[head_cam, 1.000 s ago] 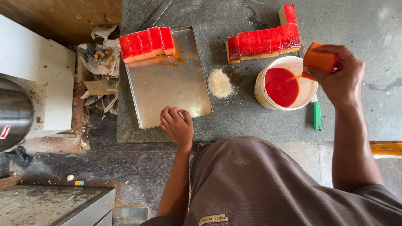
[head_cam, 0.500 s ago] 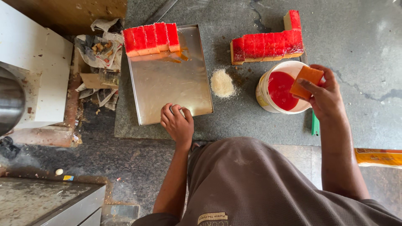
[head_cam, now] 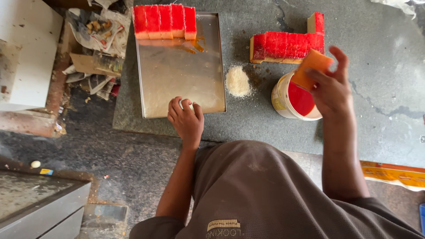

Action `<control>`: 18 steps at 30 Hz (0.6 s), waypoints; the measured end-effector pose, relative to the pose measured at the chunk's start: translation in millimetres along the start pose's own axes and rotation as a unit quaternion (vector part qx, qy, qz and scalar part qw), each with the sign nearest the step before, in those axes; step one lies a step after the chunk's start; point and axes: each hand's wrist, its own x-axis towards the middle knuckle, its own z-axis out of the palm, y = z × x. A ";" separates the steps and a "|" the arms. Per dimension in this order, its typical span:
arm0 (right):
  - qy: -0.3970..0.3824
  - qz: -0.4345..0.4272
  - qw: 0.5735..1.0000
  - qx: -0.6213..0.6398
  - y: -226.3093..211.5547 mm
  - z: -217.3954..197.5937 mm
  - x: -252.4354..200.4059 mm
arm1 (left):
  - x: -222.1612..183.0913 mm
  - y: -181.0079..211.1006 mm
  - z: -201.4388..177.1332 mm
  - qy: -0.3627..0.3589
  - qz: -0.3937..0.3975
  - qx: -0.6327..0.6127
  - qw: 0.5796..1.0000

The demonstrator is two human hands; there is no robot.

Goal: The person dips rectangular pieces of bread into a bowl of red syrup and then rolls them in a white powder. The coated pieces are then placed onto a metal tray.

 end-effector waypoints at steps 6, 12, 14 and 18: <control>-0.082 -0.085 0.918 -0.379 63.5 58.8 45.9 | 1.1 -1.2 -5.2 0.002 -0.001 -0.015 1.000; -0.005 -0.158 0.799 -0.581 130.9 80.1 63.3 | -0.1 -5.8 -3.3 0.021 -0.018 -0.040 0.999; -0.016 -0.331 0.736 -0.591 141.9 81.4 55.2 | -1.0 -6.2 -1.8 0.028 -0.020 -0.042 0.999; -0.050 -0.162 0.804 -0.569 152.8 84.9 32.7 | -3.7 -11.8 -0.1 0.023 -0.024 -0.041 0.999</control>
